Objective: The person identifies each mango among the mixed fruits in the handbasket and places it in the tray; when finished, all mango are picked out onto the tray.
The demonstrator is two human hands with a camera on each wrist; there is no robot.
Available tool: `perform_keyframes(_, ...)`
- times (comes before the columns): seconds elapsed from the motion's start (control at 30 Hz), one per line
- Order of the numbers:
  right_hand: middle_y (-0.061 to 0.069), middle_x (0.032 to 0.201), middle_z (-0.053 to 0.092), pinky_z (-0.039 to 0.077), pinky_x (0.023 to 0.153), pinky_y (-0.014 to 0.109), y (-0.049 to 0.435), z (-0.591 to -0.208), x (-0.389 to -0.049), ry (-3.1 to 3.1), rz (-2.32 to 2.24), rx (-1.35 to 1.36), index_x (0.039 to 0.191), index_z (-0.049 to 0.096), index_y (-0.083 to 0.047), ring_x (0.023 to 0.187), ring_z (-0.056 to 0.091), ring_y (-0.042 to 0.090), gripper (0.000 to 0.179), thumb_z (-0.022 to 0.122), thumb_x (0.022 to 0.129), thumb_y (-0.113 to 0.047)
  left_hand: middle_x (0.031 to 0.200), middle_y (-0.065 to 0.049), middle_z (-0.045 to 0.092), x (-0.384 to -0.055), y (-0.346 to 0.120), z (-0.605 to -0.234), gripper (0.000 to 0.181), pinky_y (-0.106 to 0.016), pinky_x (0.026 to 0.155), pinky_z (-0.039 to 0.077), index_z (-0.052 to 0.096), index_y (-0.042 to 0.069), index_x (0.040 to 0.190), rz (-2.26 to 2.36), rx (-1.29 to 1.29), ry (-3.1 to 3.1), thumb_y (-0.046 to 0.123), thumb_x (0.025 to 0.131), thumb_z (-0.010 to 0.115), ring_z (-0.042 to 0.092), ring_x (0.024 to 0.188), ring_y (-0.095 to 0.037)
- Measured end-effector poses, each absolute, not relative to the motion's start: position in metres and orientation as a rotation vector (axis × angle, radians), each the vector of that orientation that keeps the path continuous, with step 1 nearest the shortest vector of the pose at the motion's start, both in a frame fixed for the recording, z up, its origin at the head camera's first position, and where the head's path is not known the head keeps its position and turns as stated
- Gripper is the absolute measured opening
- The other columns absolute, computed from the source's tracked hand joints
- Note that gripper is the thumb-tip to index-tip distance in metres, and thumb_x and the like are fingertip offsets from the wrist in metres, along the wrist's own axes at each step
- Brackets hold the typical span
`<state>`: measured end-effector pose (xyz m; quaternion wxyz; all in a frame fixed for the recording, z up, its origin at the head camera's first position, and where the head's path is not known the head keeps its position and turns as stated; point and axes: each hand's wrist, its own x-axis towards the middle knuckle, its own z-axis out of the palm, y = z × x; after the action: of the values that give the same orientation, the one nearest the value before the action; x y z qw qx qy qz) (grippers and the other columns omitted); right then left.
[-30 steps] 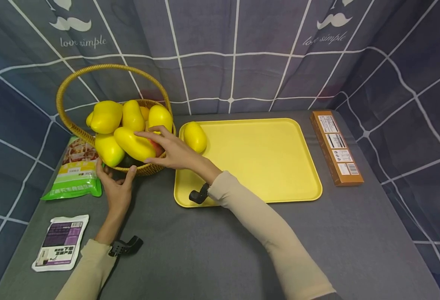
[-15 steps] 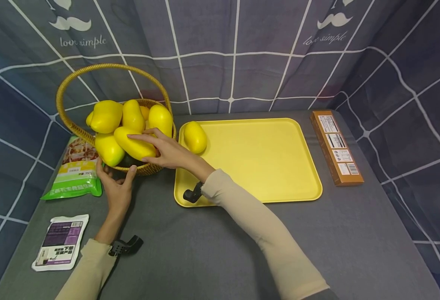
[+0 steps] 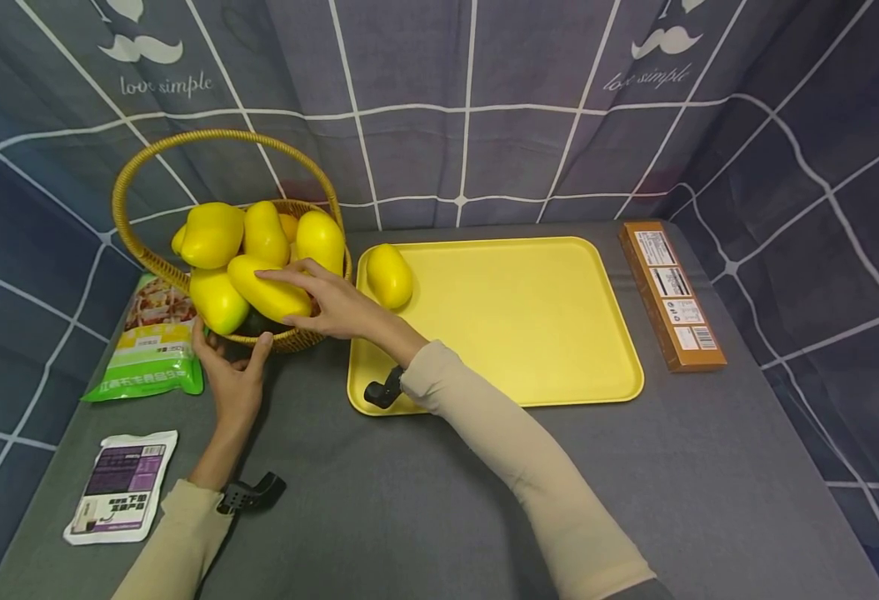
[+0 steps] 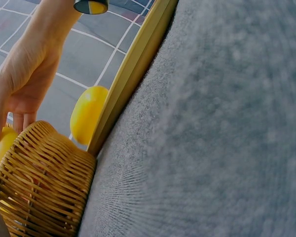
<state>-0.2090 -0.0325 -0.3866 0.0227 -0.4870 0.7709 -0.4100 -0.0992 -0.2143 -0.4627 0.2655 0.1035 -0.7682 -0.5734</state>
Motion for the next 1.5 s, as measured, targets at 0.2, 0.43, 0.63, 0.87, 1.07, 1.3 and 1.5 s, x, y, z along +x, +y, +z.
perform_keyframes(0.2,0.010,0.140,0.045,0.050,0.080,0.021,-0.030,-0.387,-0.208,2.393,-1.315,-1.494,0.148,0.045,-0.017,0.106,0.051,0.014,0.064,0.071,0.090,-0.023,0.161,-0.007,0.016,-0.092,-0.206,-0.445,0.092,-0.031,0.080,0.040,0.005,0.015,0.157,-1.579,0.274,-2.075,0.022,0.091,0.069,0.033,0.138,-0.024)
perform_keyframes(0.43,0.011,0.139,0.045,0.051,0.083,0.019,-0.023,-0.384,-0.208,2.378,-1.422,-1.509,0.146,0.046,-0.014,0.116,0.052,0.016,0.063,0.072,0.090,-0.022,0.160,-0.014,0.016,-0.084,-0.196,-0.427,0.089,-0.038,0.084,0.040,0.006,0.006,0.156,-1.565,0.298,-2.092,0.019,0.092,0.067,0.031,0.139,-0.028)
perform_keyframes(0.63,0.011,0.140,0.046,0.052,0.085,0.022,-0.011,-0.387,-0.206,2.363,-1.482,-1.491,0.146,0.047,-0.011,0.120,0.049,0.016,0.062,0.072,0.089,-0.021,0.159,-0.015,0.017,-0.084,-0.196,-0.428,0.090,-0.041,0.084,0.039,0.005,0.005,0.156,-1.582,0.284,-2.071,0.018,0.092,0.067,0.031,0.139,-0.029)
perform_keyframes(0.87,0.008,0.134,0.048,0.053,0.084,0.025,0.002,-0.389,-0.203,2.425,-1.569,-1.480,0.143,0.050,-0.014,0.098,0.049,0.015,0.061,0.073,0.087,-0.022,0.159,-0.015,0.019,-0.086,-0.197,-0.430,0.091,-0.041,0.083,0.038,0.006,0.005,0.156,-1.587,0.274,-2.045,0.017,0.091,0.068,0.032,0.138,-0.028)
perform_keyframes(1.07,0.007,0.137,0.048,0.054,0.084,0.025,0.017,-0.386,-0.200,2.461,-1.608,-1.408,0.143,0.051,-0.016,0.106,0.050,0.016,0.062,0.074,0.086,-0.022,0.158,-0.015,0.021,-0.086,-0.197,-0.430,0.091,-0.040,0.083,0.039,0.006,0.005,0.156,-1.593,0.277,-2.043,0.018,0.091,0.068,0.034,0.136,-0.028)
perform_keyframes(1.3,0.008,0.133,0.050,0.055,0.083,0.027,0.035,-0.387,-0.202,2.493,-1.681,-1.289,0.142,0.052,-0.015,0.107,0.055,0.020,0.063,0.077,0.084,-0.020,0.158,-0.015,0.021,-0.087,-0.198,-0.430,0.091,-0.039,0.082,0.039,0.006,0.004,0.155,-1.594,0.264,-2.035,0.018,0.091,0.069,0.033,0.136,-0.028)
perform_keyframes(1.5,0.008,0.135,0.050,0.055,0.084,0.027,0.047,-0.390,-0.203,2.520,-1.698,-1.220,0.142,0.053,-0.017,0.105,0.057,0.022,0.064,0.077,0.083,-0.019,0.158,-0.016,0.021,-0.087,-0.198,-0.430,0.091,-0.041,0.082,0.038,0.006,0.003,0.155,-1.595,0.260,-2.030,0.017,0.091,0.069,0.033,0.136,-0.027)
